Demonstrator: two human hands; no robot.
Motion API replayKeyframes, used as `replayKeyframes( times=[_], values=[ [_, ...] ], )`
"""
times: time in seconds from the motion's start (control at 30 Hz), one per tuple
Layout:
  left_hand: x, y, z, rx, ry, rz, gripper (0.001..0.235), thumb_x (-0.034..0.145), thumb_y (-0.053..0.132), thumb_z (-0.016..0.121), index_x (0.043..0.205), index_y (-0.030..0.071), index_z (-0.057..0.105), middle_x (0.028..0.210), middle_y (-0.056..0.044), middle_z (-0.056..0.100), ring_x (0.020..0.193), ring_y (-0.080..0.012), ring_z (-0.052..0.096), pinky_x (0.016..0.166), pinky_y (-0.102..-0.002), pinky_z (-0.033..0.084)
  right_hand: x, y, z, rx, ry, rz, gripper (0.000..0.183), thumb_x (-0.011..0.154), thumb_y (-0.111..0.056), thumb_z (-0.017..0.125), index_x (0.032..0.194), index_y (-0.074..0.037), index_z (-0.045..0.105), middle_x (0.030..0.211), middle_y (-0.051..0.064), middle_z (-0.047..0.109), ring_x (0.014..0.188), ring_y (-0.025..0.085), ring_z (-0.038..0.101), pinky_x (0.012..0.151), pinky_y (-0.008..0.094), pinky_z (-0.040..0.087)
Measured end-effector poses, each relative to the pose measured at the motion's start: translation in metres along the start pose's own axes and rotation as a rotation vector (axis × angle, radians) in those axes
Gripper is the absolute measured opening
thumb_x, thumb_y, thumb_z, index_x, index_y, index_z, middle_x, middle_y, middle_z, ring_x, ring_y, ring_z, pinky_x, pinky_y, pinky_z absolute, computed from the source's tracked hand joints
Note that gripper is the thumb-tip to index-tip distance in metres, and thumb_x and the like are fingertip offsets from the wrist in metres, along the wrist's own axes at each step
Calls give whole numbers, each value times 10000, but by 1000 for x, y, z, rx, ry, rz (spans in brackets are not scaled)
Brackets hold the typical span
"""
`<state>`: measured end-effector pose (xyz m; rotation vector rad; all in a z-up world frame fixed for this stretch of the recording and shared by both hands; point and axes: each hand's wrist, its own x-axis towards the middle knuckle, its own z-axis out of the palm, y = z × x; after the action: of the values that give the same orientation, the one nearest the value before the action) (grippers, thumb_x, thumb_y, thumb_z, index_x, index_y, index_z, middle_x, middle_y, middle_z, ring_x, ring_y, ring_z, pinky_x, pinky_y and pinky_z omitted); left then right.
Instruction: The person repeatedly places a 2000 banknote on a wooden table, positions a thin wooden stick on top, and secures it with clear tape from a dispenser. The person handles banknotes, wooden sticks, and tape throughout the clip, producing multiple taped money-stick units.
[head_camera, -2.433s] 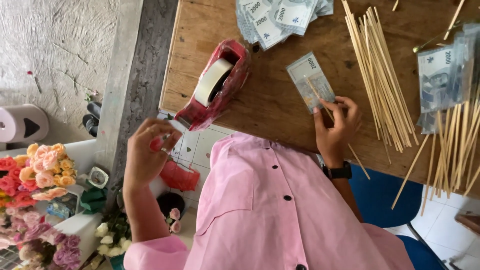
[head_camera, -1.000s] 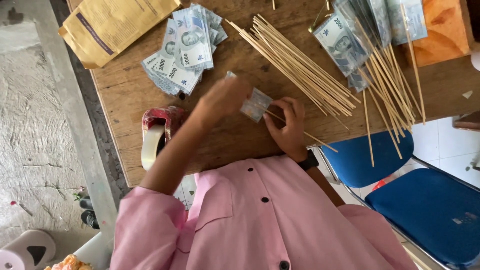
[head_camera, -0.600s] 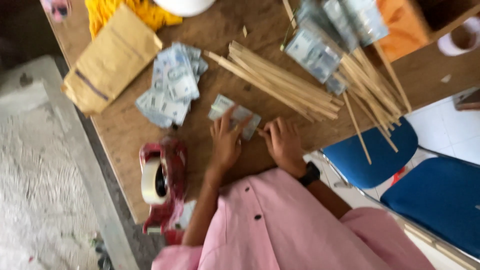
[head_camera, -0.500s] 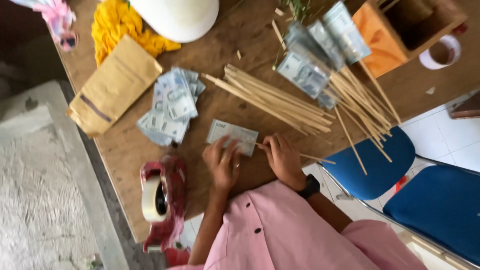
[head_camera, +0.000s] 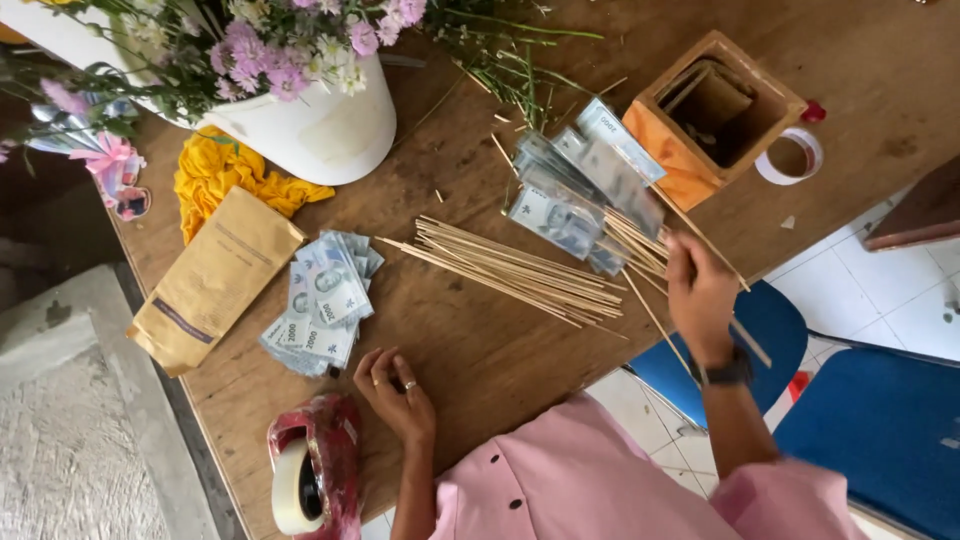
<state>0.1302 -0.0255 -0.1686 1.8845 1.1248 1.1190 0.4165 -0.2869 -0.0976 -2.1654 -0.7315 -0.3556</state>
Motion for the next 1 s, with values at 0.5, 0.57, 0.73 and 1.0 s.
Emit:
replayKeyframes(
  times=[0.5,0.57,0.73,1.0],
  values=[
    [9,-19,6,282,253,161,183,928,93,736,1102,136,697,1192,-73,569,1155,-313,576,997,-432,474,-8,-22,149,-113,-283,-303,365,924,-255,788,1226,-153,610,984,50,557,931,318,632,783,472,520],
    [29,-13,5,375,279,205,212,962,122,697,1171,151,678,1265,-87,568,1200,-325,563,1022,-461,453,-4,-18,154,-91,-288,-305,261,941,-242,780,1130,-156,622,939,29,549,892,302,634,762,462,517],
    [70,-48,16,617,130,129,585,984,280,676,1527,172,488,1584,-123,450,1432,-344,433,1133,-527,307,1,-12,159,-65,-220,-330,183,931,-234,791,1021,-165,648,908,29,618,854,310,660,740,457,538],
    [111,-79,17,517,197,86,142,1027,327,660,1020,243,774,1137,68,767,1141,-114,689,1115,-416,330,3,-63,110,253,-88,-193,152,1067,-46,692,1209,-97,706,948,103,664,777,288,680,646,351,553]
  ],
)
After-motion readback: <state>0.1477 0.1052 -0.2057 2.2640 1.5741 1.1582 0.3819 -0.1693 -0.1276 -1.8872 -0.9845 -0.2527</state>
